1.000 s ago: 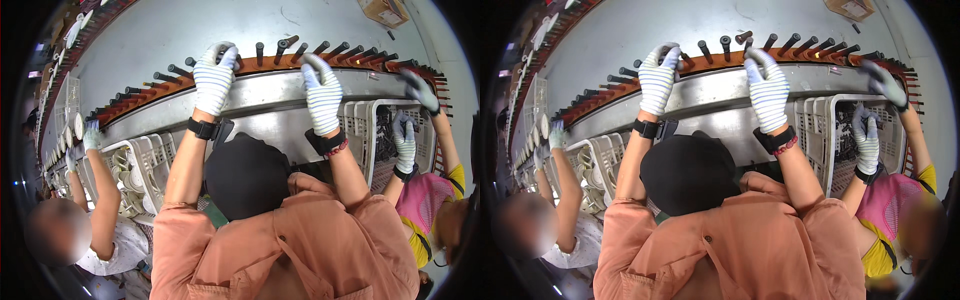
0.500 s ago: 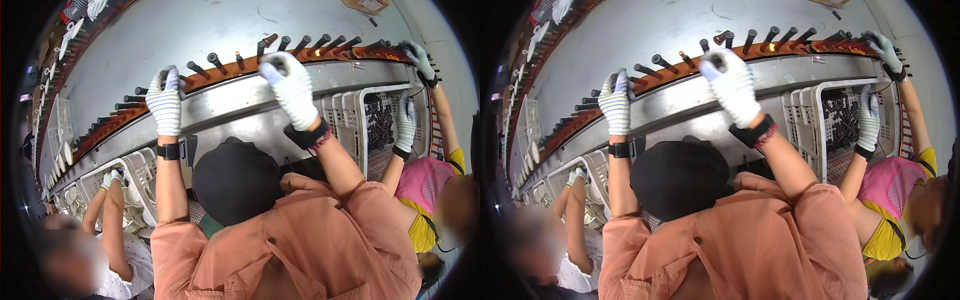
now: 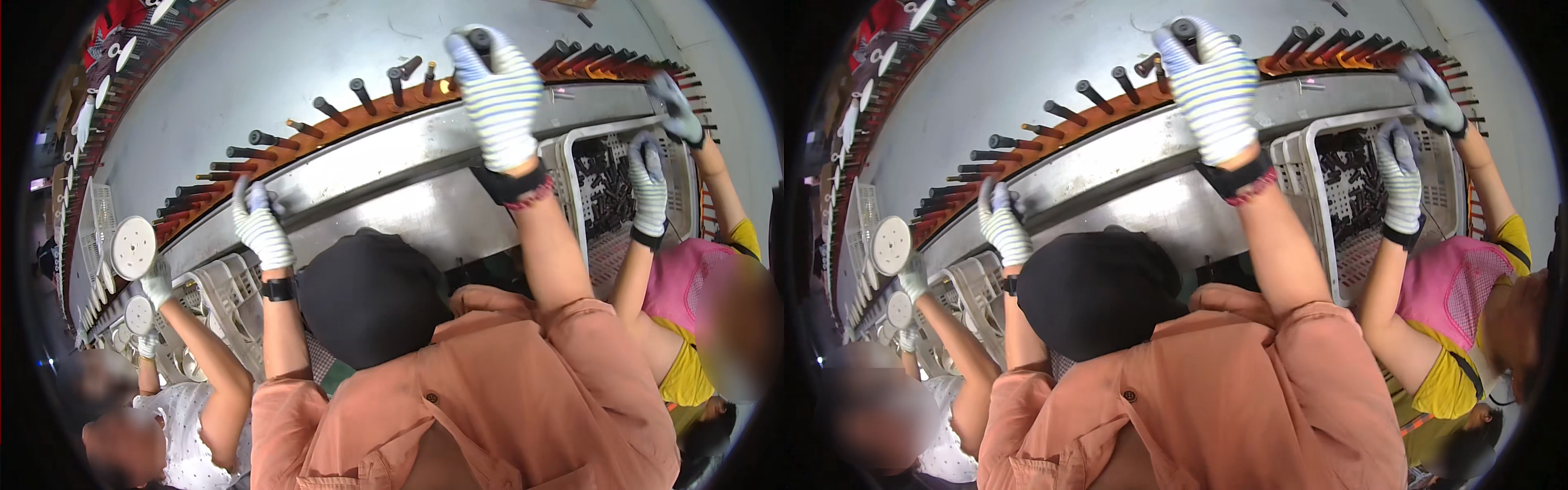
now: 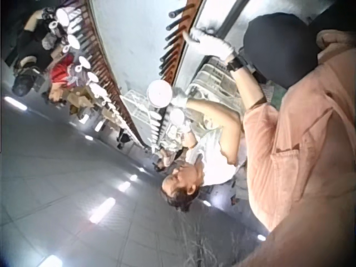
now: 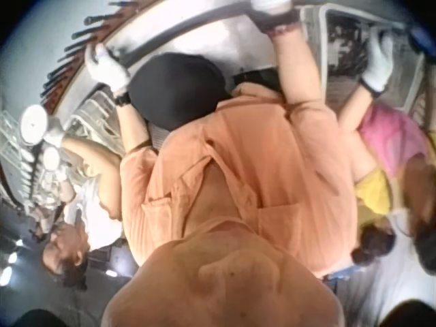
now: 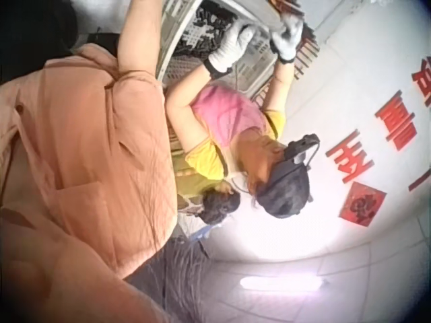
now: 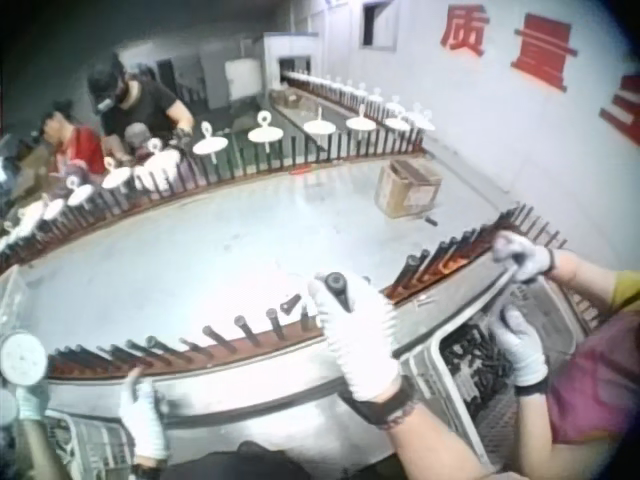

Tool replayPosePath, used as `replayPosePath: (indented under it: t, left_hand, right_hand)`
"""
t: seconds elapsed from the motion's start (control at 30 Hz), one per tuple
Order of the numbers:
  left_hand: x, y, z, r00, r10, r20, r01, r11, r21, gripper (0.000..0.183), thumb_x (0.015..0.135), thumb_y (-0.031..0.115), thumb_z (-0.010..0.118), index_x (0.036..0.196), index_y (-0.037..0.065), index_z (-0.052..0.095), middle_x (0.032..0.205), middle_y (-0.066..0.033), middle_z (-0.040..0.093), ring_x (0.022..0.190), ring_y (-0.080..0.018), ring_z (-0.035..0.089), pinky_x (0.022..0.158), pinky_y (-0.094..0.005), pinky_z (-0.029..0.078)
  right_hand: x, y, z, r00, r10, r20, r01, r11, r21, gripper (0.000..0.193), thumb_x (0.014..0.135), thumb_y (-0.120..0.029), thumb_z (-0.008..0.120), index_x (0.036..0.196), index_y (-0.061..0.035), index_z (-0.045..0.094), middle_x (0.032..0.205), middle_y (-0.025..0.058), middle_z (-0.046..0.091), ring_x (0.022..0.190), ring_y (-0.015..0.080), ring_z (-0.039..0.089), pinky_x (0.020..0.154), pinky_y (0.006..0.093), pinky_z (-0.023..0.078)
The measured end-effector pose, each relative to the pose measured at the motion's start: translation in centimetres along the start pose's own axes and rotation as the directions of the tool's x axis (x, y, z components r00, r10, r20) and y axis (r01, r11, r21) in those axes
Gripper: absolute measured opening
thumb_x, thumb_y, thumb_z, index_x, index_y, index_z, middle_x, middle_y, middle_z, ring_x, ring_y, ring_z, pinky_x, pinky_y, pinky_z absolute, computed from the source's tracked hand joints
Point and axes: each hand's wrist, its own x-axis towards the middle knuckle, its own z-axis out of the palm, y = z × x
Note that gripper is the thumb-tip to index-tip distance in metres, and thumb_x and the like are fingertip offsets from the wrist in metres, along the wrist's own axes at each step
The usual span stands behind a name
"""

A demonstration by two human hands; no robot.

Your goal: The worker picks up small black rubber components from a white basket and places them onto metal pins on a moving conveyor belt.

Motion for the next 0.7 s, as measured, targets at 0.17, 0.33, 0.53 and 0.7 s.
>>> replayPosePath:
  t: [0.17,0.33,0.53,0.7]
  left_hand:
    - [-4.3,0.8,6.1,0.826,0.062,0.560,-0.279,0.909,0.309,0.029,0.095,0.005,0.071,0.124,0.005,0.072,0.082,0.0025,0.065,0.072,-0.0054,0.057,0.068,-0.0226,0.049]
    - [-5.2,3.4,13.9,0.482,-0.156,0.862,-0.189,0.942,0.276,0.027,0.098,0.006,0.067,0.124,0.004,0.071,0.088,0.0015,0.066,0.074,-0.0052,0.057,0.068,-0.0225,0.048]
    - [-5.7,-1.0,20.4,0.469,-0.234,0.852,-0.258,0.886,0.386,0.022,0.100,0.006,0.063,0.120,0.004,0.072,0.086,0.0002,0.067,0.070,-0.0054,0.057,0.064,-0.0223,0.049]
    - [-8.0,-0.1,23.1,0.583,-0.282,0.762,-0.068,0.918,0.391,0.021,0.100,0.004,0.063,0.119,0.003,0.072,0.083,-0.0011,0.068,0.065,-0.0060,0.058,0.062,-0.0225,0.050]
  right_hand:
    - [-0.3,2.4,-13.9,0.986,0.058,-0.155,-0.106,0.941,-0.321,0.022,0.099,-0.014,0.074,0.117,-0.0022,0.074,0.099,0.0000,0.074,0.086,0.0083,0.063,0.080,0.0249,0.053]
    - [-1.8,7.9,-26.0,0.870,0.475,-0.132,-0.383,0.483,-0.788,0.051,0.095,-0.029,0.071,0.139,-0.0056,0.063,0.117,0.0215,0.075,0.110,0.0348,0.071,0.100,0.0418,0.053]
    - [0.1,8.7,-26.5,0.982,0.121,0.147,0.017,0.714,-0.700,0.060,0.093,-0.020,0.071,0.149,-0.0090,0.054,0.129,0.0230,0.069,0.118,0.0358,0.067,0.103,0.0442,0.052]
    - [6.4,7.7,-14.8,0.895,0.362,0.261,-0.290,0.917,-0.275,0.048,0.095,-0.019,0.073,0.141,-0.0117,0.064,0.119,0.0133,0.074,0.106,0.0202,0.070,0.095,0.0352,0.054]
